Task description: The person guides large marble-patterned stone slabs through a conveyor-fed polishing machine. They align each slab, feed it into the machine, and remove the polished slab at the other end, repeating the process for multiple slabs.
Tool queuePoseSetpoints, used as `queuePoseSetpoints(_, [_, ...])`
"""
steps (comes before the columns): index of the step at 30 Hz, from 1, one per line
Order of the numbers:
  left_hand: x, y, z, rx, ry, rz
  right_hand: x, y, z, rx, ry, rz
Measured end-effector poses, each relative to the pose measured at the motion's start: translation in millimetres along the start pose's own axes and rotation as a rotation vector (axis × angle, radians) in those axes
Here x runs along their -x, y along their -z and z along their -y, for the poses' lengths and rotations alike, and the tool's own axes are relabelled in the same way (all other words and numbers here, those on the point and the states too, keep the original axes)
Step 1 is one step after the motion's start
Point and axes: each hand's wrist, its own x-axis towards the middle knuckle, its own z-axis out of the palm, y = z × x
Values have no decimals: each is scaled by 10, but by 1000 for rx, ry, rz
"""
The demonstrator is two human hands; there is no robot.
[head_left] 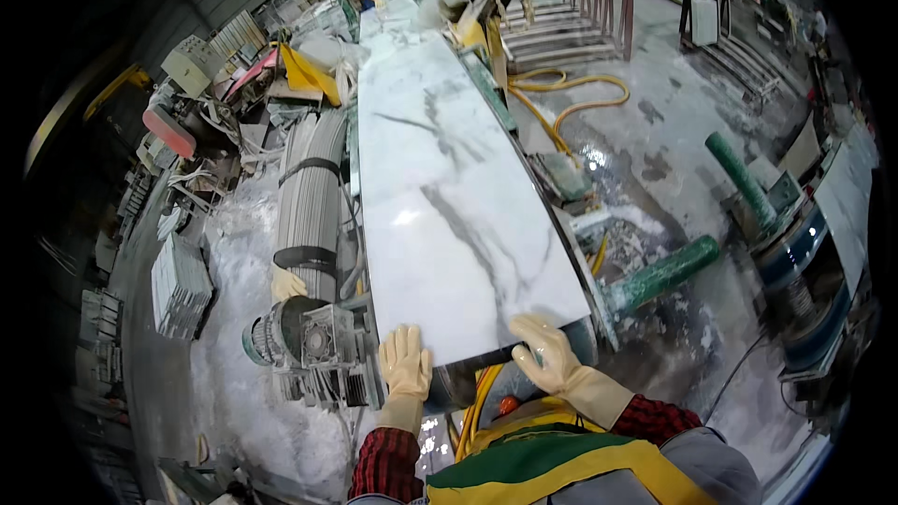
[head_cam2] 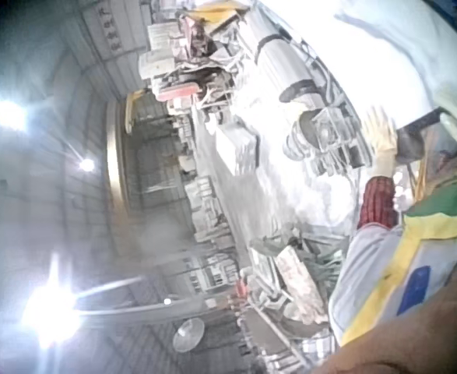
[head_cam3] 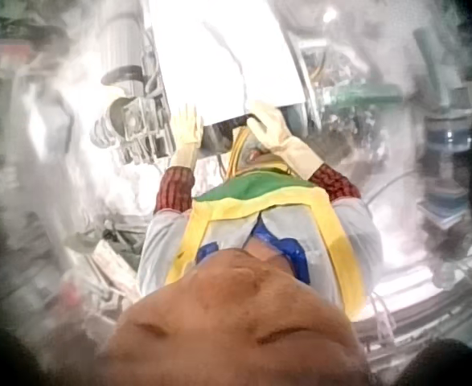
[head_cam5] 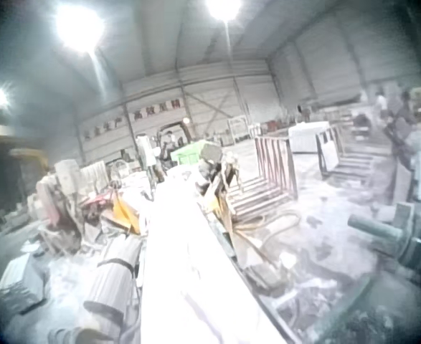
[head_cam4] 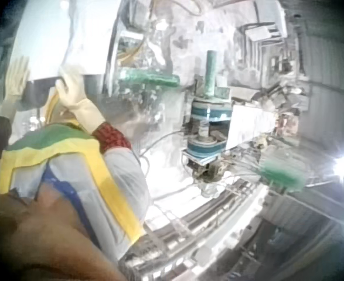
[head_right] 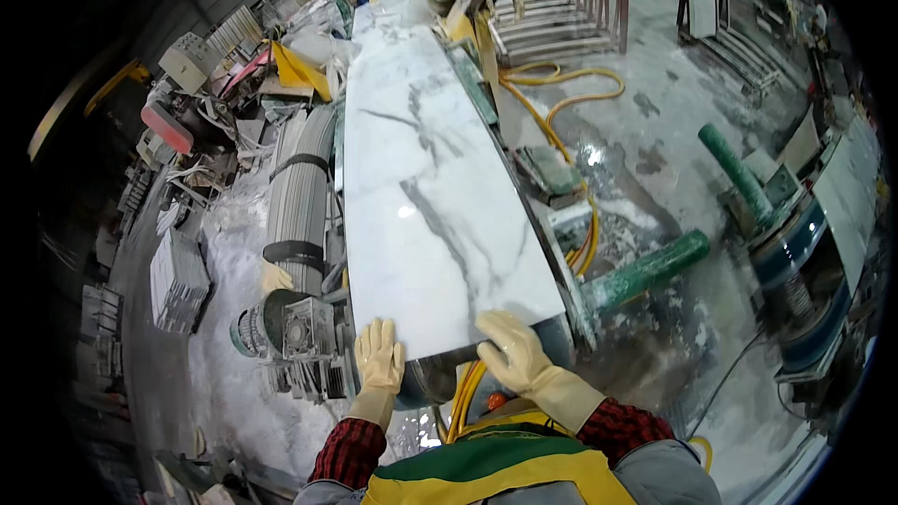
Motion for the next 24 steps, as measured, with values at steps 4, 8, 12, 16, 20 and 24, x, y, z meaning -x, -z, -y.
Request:
queuePoseSetpoints(4, [29, 62, 37, 1, -4, 95, 337, -321, 143, -324, -194, 159])
queuePoseSetpoints(8, [23, 127, 3, 18, -15, 114, 862, -903, -388, -729, -805, 363])
queuePoseSetpoints(12, [52, 170, 3, 46, -43, 122, 849, -1148, -383, -1347, -1017, 34])
queuePoseSetpoints(16, [92, 212, -87, 128, -104, 143, 426, -1782, -651, -1282, -1106, -348])
queuePoseSetpoints(20, [171, 448, -58, 195, -229, 185, 193, -1945, -434, -1148, -1169, -639])
queuePoseSetpoints(24, [212, 363, 115, 225, -408, 85, 269, -2020, -403, -1097, -1232, -750])
